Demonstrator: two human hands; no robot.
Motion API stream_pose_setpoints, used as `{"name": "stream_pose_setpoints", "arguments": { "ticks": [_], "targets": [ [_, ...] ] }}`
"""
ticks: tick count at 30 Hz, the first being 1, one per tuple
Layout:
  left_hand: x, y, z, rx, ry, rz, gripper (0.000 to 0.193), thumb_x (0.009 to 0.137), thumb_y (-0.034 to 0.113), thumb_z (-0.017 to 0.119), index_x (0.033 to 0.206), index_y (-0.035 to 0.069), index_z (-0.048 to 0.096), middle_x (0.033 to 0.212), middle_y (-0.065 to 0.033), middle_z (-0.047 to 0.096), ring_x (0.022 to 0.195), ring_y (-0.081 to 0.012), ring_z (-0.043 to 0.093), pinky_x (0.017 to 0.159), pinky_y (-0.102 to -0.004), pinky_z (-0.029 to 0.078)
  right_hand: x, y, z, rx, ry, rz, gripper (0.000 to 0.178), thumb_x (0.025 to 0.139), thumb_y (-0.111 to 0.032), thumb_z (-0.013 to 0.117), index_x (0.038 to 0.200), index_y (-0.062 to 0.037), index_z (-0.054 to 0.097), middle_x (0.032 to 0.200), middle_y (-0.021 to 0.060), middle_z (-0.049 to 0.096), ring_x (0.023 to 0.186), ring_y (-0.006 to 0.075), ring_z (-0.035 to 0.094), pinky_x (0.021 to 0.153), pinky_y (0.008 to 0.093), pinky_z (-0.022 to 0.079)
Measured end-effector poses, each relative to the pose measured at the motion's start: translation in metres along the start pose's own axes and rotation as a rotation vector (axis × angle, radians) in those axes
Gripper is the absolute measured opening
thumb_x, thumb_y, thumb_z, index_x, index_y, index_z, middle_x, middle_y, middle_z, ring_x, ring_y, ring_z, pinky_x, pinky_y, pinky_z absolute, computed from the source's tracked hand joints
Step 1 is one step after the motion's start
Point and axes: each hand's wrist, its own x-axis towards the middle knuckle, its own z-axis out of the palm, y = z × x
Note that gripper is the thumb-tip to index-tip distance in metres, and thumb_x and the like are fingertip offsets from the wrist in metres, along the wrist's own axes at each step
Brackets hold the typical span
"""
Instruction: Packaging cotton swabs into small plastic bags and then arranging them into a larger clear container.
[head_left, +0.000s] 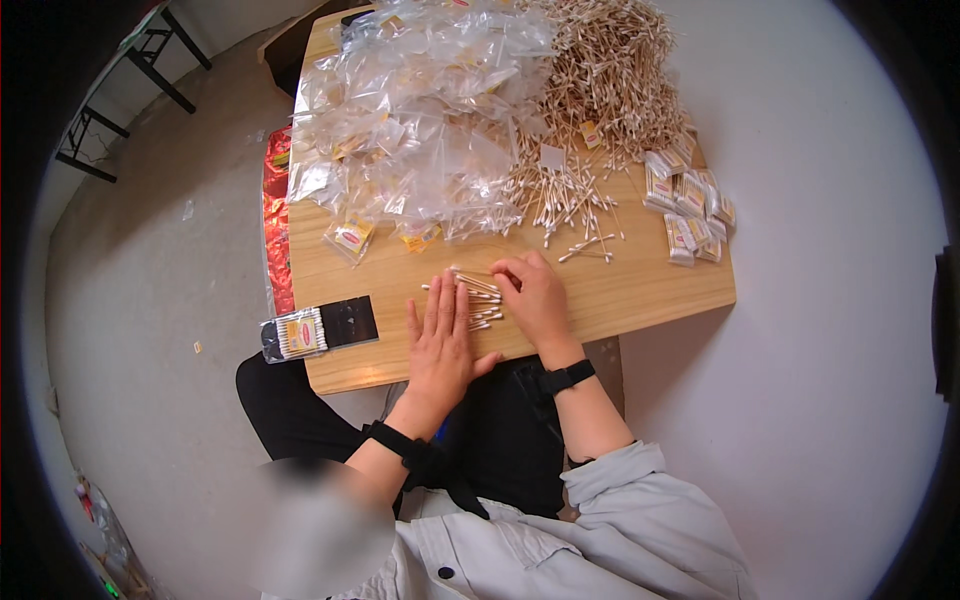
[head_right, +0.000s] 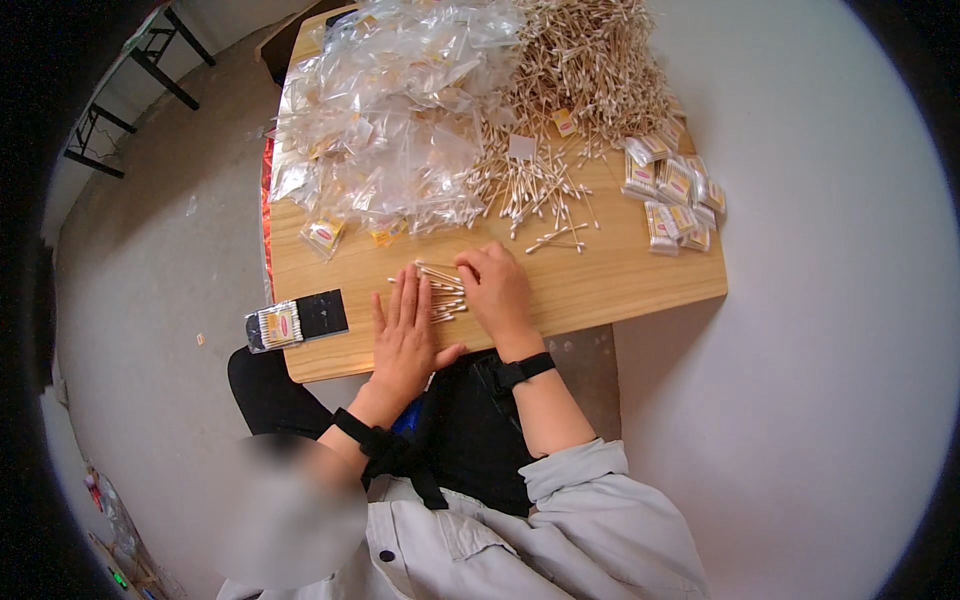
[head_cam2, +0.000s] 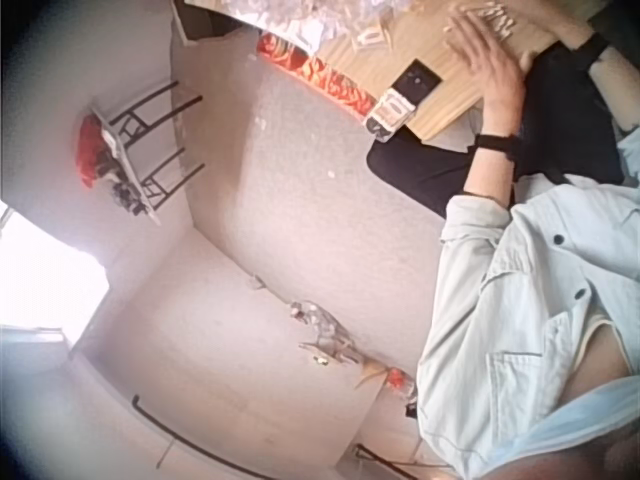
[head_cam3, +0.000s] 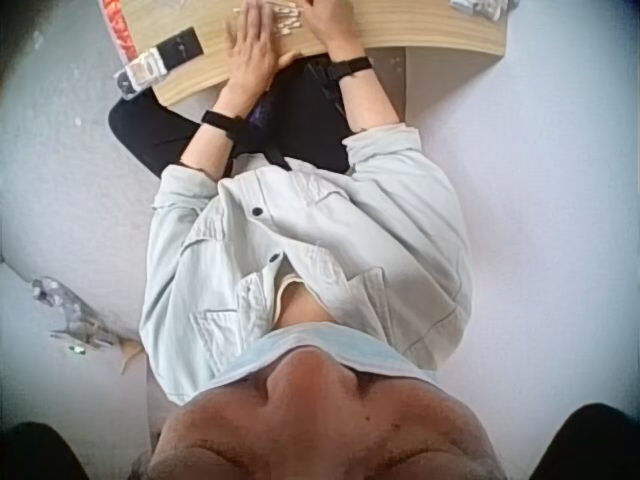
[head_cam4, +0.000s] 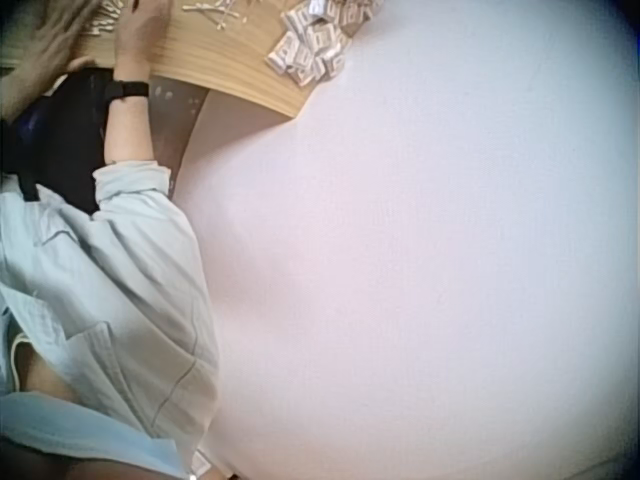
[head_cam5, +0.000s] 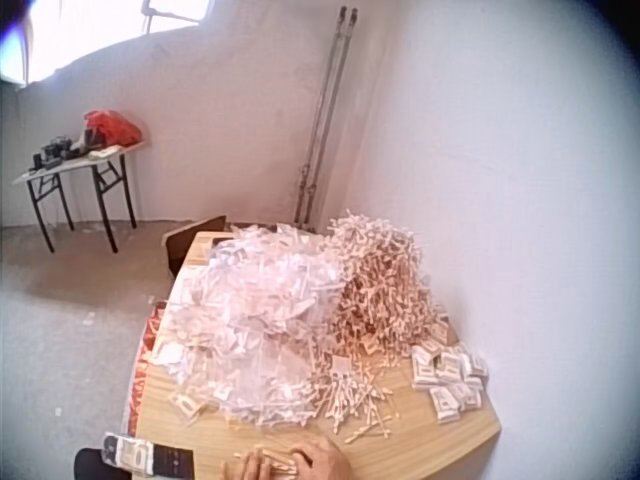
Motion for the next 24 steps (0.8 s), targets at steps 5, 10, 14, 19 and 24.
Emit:
{"name": "stream_pose_setpoints", "arguments": {
  "ticks": [5,10,14,19,24],
  "targets": [
    [0.000,-0.019,-0.009,-0.007,0.009,-0.086,0.123,0.061,0.054,0.081,0.151,-0.003,0.020,0.158,-0.0260,0.016,0.149,-0.0376,0.014,0.117,-0.0593,0.008,-0.005,0.006,0.004,0.124,-0.115,-0.013,0.017,0.088,-0.008,0.061,0.103,-0.0079,0.069,0.099,0.0107,0.060,0.092,0.0267,0.060,0.081,0.0368,0.050],
    [0.011,-0.022,-0.012,-0.082,0.016,0.007,0.123,0.061,0.052,0.082,0.151,-0.004,0.019,0.158,-0.0259,0.016,0.148,-0.0377,0.016,0.116,-0.0540,0.019,-0.020,0.005,0.032,0.395,0.229,0.012,0.031,0.102,-0.020,0.046,0.125,-0.0006,0.056,0.125,0.0150,0.048,0.117,0.0277,0.047,0.102,0.0373,0.039],
    [0.009,-0.012,0.002,-0.071,0.059,0.042,0.112,0.070,0.048,0.075,0.150,-0.005,0.019,0.157,-0.0261,0.018,0.147,-0.0387,0.020,0.117,-0.0517,0.021,-0.019,-0.006,0.053,0.588,0.194,-0.011,0.043,0.106,-0.030,0.038,0.133,0.0013,0.047,0.128,0.0142,0.047,0.119,0.0248,0.048,0.105,0.0362,0.038],
    [0.008,-0.016,0.005,-0.133,0.071,0.034,0.115,0.065,0.040,0.082,0.151,-0.003,0.019,0.158,-0.0247,0.016,0.147,-0.0386,0.018,0.117,-0.0528,0.021,-0.014,-0.008,0.053,0.933,0.130,0.112,0.045,0.105,-0.031,0.040,0.134,0.0030,0.046,0.127,0.0106,0.050,0.126,0.0212,0.046,0.110,0.0339,0.037],
    [0.016,-0.030,-0.015,-0.096,0.083,0.026,0.122,0.057,0.037,0.088,0.151,-0.002,0.020,0.158,-0.0237,0.016,0.147,-0.0389,0.019,0.116,-0.0548,0.020,-0.004,-0.006,0.035,0.403,0.140,-0.041,0.031,0.097,-0.015,0.057,0.126,-0.0040,0.057,0.114,0.0080,0.054,0.110,0.0179,0.055,0.092,0.0310,0.048]
  ]
}}
